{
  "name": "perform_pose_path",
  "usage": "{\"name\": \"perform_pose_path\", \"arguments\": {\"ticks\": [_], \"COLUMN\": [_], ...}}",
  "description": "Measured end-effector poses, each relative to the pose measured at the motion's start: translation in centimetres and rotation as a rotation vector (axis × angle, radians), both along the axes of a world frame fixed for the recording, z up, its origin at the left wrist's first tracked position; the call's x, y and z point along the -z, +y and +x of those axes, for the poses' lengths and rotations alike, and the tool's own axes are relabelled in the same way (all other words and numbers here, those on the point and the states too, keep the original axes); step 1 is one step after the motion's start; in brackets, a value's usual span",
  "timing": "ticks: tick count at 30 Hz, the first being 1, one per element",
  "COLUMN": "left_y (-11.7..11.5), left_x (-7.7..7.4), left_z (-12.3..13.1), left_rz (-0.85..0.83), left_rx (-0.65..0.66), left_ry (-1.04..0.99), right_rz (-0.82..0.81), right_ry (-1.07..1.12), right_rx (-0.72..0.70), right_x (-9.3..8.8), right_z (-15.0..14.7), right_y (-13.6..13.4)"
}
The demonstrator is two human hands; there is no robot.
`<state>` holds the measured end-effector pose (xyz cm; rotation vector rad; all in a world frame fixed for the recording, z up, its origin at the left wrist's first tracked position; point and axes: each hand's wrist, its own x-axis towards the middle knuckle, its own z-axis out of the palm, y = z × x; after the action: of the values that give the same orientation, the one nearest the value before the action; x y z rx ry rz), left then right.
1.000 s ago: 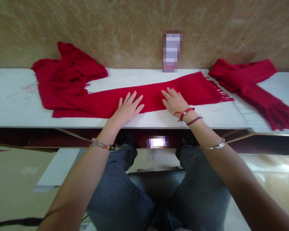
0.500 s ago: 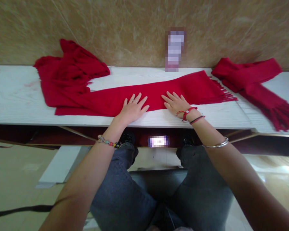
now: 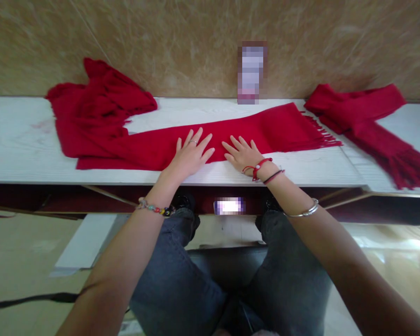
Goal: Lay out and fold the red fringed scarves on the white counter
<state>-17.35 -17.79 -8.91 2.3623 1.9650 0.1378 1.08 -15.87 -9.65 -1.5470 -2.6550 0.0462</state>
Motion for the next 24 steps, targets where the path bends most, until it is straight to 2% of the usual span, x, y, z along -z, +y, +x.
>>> {"name": "perform_pose_path", "arguments": {"ticks": [4, 11, 14, 17, 21, 24], "left_y": [-0.2, -0.3, -0.3, -0.3, -0.5, -0.6], "left_x": [0.3, 0.5, 0.6, 0.6, 0.3, 0.4], "left_z": [-0.4, -1.1, -1.2, -1.2, -1.0, -1.0], "left_rz": [-0.117, -0.104, -0.099, -0.073, 0.049, -0.019], "left_rx": [-0.028, 0.017, 0.026, 0.033, 0.062, 0.038], "left_ry": [0.029, 0.033, 0.035, 0.032, 0.015, 0.029], "right_rz": [-0.032, 0.042, 0.071, 0.083, 0.061, -0.021], "right_ry": [-0.03, -0.092, -0.097, -0.066, -0.062, -0.098], "right_rx": [0.009, 0.114, 0.115, 0.099, 0.068, 0.056], "right_x": [0.0, 0.8, 1.1, 0.8, 0.0, -0.3], "right_z": [0.0, 3.9, 4.7, 4.4, 3.0, 2.3], "right_y": [-0.4, -0.6, -0.4, -0.4, -0.8, -0.9]}}
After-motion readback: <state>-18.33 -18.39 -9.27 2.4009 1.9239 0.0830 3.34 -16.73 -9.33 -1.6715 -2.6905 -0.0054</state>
